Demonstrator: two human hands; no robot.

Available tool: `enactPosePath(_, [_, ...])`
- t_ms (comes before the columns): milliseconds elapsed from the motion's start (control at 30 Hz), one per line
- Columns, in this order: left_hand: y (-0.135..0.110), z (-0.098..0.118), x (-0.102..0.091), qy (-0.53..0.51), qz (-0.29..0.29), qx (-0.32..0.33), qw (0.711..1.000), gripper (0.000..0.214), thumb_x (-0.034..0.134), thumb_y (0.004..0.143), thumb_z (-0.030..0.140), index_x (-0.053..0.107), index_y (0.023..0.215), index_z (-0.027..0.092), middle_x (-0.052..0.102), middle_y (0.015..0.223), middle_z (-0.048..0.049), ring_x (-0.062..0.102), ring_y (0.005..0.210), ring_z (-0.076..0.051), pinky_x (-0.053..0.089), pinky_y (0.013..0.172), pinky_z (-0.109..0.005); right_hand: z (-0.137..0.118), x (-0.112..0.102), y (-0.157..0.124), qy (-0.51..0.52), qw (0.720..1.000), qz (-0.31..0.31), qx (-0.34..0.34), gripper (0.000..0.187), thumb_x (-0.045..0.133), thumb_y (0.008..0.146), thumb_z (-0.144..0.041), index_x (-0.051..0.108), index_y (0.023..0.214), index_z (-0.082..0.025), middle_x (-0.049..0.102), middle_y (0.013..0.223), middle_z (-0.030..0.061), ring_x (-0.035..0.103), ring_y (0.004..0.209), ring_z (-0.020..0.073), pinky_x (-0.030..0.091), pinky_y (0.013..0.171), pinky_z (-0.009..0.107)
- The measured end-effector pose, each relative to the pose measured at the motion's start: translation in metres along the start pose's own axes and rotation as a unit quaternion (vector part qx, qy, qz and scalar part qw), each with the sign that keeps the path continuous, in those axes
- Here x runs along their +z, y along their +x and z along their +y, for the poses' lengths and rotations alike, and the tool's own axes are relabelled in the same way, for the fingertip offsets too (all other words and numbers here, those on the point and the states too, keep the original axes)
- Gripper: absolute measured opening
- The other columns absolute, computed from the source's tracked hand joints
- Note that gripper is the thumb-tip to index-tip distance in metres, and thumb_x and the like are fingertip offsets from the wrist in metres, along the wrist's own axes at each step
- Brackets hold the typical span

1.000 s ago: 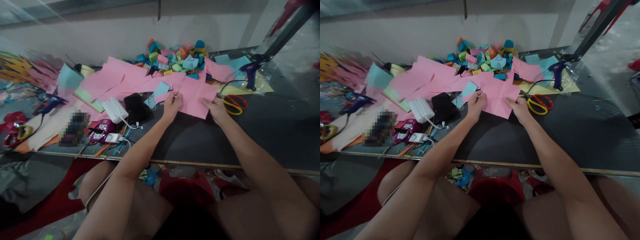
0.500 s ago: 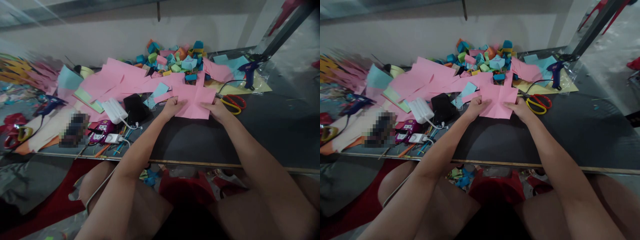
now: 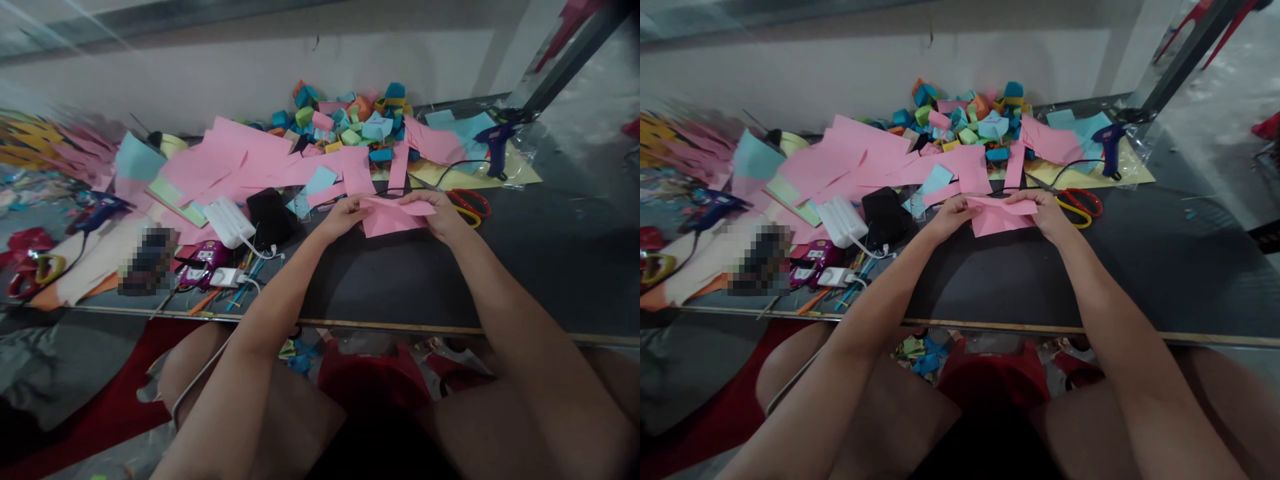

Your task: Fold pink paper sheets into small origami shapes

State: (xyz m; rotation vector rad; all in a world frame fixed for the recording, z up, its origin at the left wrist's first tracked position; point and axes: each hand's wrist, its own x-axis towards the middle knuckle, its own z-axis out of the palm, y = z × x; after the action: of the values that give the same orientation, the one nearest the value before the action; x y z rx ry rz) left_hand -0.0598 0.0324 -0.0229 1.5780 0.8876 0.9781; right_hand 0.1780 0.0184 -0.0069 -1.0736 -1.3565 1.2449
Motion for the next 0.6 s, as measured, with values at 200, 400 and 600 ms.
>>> enactPosePath(200, [0.000, -0.004, 0.003, 0.014, 0.071, -0.003, 0.997, 0.026, 0.077, 0.084, 0.044, 0.073, 0.085, 0.019, 0.075, 0.085, -0.0070, 0.067, 0.077, -0.016, 0.059, 0.075, -0.032, 0.008, -0.002, 0.000, 0.024, 0.999, -0.019, 0.037, 0.034, 0.090, 0.061, -0.047, 0.080, 0.085, -0.026, 0.080, 0.100, 0.0059, 0.073, 0.105, 0.0287, 0.057, 0.101, 0.052])
enactPosePath(400, [-0.005, -0.005, 0.028, -0.016, 0.115, -0.012, 0.993, 0.018, 0.070, 0.091, 0.036, 0.072, 0.097, 0.019, 0.077, 0.105, -0.0084, 0.072, 0.104, -0.022, 0.057, 0.099, -0.040, 0.014, 0.020, -0.005, -0.018, 0.998, -0.052, 0.026, 0.053, 0.084, 0.066, -0.068, 0.077, 0.097, -0.025, 0.080, 0.105, 0.0069, 0.070, 0.117, 0.0332, 0.049, 0.113, 0.056])
enactPosePath(600, [-0.013, 0.015, 0.058, -0.220, 0.046, -0.063, 0.972, 0.071, 0.006, 0.107, 0.055, 0.065, 0.127, 0.021, 0.073, 0.121, -0.0131, 0.069, 0.123, -0.023, 0.059, 0.099, -0.044, 0.010, 0.057, -0.018, 0.123, 0.986, -0.085, 0.077, 0.070, 0.074, 0.065, -0.082, 0.072, 0.108, -0.026, 0.077, 0.117, 0.0098, 0.066, 0.125, 0.0357, 0.052, 0.111, 0.057])
